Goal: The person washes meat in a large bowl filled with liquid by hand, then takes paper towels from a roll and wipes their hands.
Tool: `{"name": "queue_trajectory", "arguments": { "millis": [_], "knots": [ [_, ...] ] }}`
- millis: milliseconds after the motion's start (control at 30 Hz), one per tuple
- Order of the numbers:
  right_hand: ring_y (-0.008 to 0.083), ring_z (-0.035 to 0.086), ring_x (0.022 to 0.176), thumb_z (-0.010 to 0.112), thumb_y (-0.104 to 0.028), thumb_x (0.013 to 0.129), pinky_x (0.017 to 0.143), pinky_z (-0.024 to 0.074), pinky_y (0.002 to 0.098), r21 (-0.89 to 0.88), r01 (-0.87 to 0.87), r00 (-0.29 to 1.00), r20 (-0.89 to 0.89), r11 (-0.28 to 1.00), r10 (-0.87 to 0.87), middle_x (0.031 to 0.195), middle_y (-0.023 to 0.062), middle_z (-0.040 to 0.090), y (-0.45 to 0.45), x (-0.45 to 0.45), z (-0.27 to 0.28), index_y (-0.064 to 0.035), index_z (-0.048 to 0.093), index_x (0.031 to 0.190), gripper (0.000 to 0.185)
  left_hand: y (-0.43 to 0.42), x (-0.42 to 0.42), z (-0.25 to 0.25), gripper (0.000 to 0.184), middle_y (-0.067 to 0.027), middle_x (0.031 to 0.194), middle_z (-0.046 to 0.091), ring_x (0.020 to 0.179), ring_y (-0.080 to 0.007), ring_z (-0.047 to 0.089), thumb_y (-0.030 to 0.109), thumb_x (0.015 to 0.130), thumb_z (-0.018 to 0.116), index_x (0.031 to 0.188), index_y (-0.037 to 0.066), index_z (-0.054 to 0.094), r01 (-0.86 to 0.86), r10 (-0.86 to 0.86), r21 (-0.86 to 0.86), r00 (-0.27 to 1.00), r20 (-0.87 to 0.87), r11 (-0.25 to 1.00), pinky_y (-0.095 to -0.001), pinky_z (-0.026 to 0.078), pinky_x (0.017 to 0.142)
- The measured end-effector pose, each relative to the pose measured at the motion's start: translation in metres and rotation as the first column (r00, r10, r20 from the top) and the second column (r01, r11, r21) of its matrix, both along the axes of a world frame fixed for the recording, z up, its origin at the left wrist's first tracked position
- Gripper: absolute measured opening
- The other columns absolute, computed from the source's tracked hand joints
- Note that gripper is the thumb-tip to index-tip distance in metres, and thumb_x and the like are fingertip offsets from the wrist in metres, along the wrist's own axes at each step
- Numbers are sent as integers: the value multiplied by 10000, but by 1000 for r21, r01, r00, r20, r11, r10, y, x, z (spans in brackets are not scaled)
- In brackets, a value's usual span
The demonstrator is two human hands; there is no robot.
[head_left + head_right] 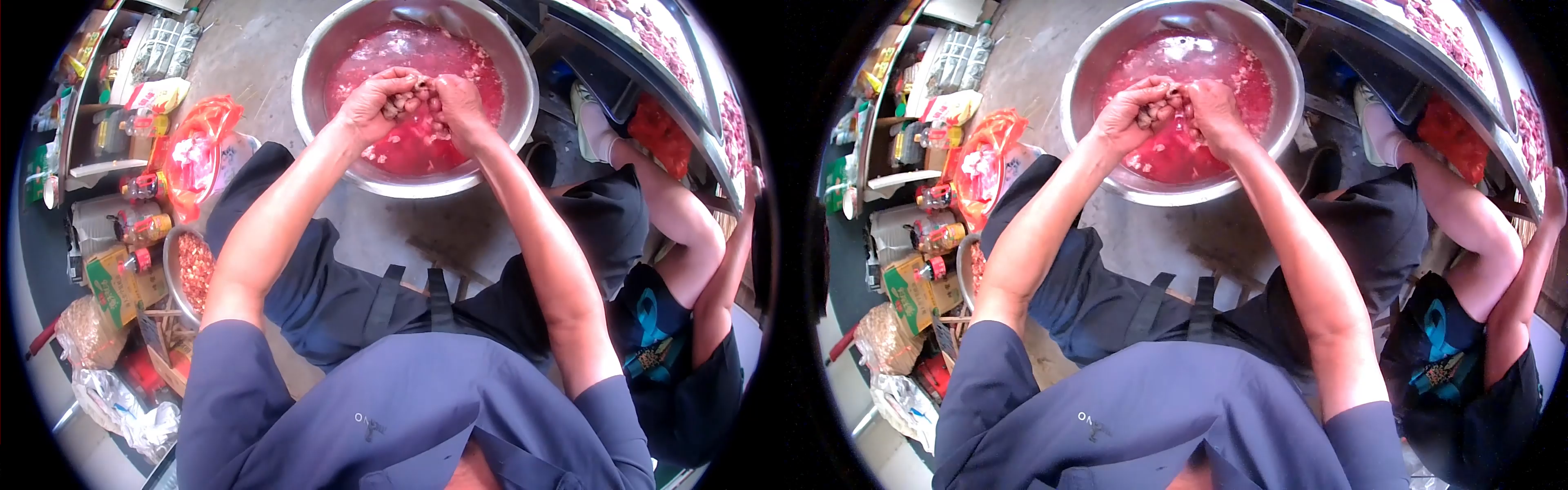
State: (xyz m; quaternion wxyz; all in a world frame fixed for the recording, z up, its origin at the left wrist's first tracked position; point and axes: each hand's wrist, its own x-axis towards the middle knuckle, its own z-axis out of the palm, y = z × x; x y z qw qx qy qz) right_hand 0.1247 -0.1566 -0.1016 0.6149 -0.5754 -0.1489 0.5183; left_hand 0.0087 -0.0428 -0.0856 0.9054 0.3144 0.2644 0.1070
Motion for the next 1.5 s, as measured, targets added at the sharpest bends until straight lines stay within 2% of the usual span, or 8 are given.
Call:
{"name": "queue_trajectory", "arguments": {
  "millis": [167, 300, 400, 633, 1033, 1167, 1367, 1500],
  "knots": [
    [109, 462, 469, 474, -165, 876, 384, 368, 255, 31, 204, 947, -258, 979, -189, 619, 37, 487, -2, 11, -1, -41, 529, 825, 146, 18, -7, -5, 165, -118, 880, 623, 655, -132, 573, 68, 894, 556, 1034, -19, 575, -34, 42, -55, 988, 152, 998, -215, 479, 582],
    [206, 561, 545, 481, -177, 848, 521, 459, 347, -129, 202, 944, 289, 971, -158, 656, 103, 584, -1, 24, -15, -6, 593, 787, 212, 21, -7, 3, 143, -94, 845, 615, 619, -117, 536, 68, 886, 570, 1007, -7, 583, -89, 86, 37, 995, 59, 995, -214, 438, 540],
    [367, 642, 873, 522, -205, 807, 778, 488, 432, -138, 43, 648, 757, 989, 78, 885, 208, 654, -1, 18, -16, -11, 660, 878, 249, 17, -5, -8, 73, -47, 720, 595, 532, -79, 492, 49, 831, 640, 880, 39, 587, -46, 59, 191, 996, -63, 980, -192, 363, 450],
    [365, 639, 869, 520, -155, 763, 811, 480, 458, -283, -98, 504, 813, 954, 292, 859, 199, 662, -5, 12, -23, -42, 675, 849, 210, 11, -8, -28, 57, -20, 680, 589, 564, -72, 518, 20, 771, 624, 792, 52, 582, 344, -9, 685, 897, -441, 642, -204, 403, 496],
    [357, 631, 906, 588, -124, 761, 806, 488, 450, -521, -302, 169, 795, 798, 583, 874, 201, 652, -9, -9, -39, -29, 675, 828, 145, 9, -6, -17, 98, -7, 686, 603, 585, -69, 538, 131, 831, 678, 857, 37, 668, 358, 57, 646, 847, -529, 674, -207, 401, 501],
    [350, 642, 867, 585, -106, 754, 757, 500, 433, -470, -333, 275, 781, 818, 560, 840, 205, 651, -9, -1, -31, -25, 675, 823, 139, 6, -6, -14, 95, -22, 675, 612, 567, -74, 544, 120, 833, 666, 838, 25, 664, 375, 66, 639, 829, -555, 671, -205, 400, 484],
    [129, 610, 578, 637, -71, 756, 487, 464, 275, -149, -296, 885, 329, 943, 330, 657, 78, 638, -8, 16, -11, -4, 668, 884, 148, 7, -7, -15, 109, -64, 668, 616, 524, -96, 545, 84, 817, 658, 847, -21, 647, 239, 60, 575, 891, -451, 783, -233, 396, 440],
    [52, 547, 542, 647, -51, 798, 441, 413, 190, 16, -178, 964, 202, 984, 171, 690, 22, 626, -9, 19, -5, -6, 656, 934, 143, 9, -7, -19, 113, -41, 679, 612, 516, -89, 530, 108, 831, 661, 843, -4, 648, 227, 67, 576, 894, -444, 785, -217, 390, 448]
  ]
}}
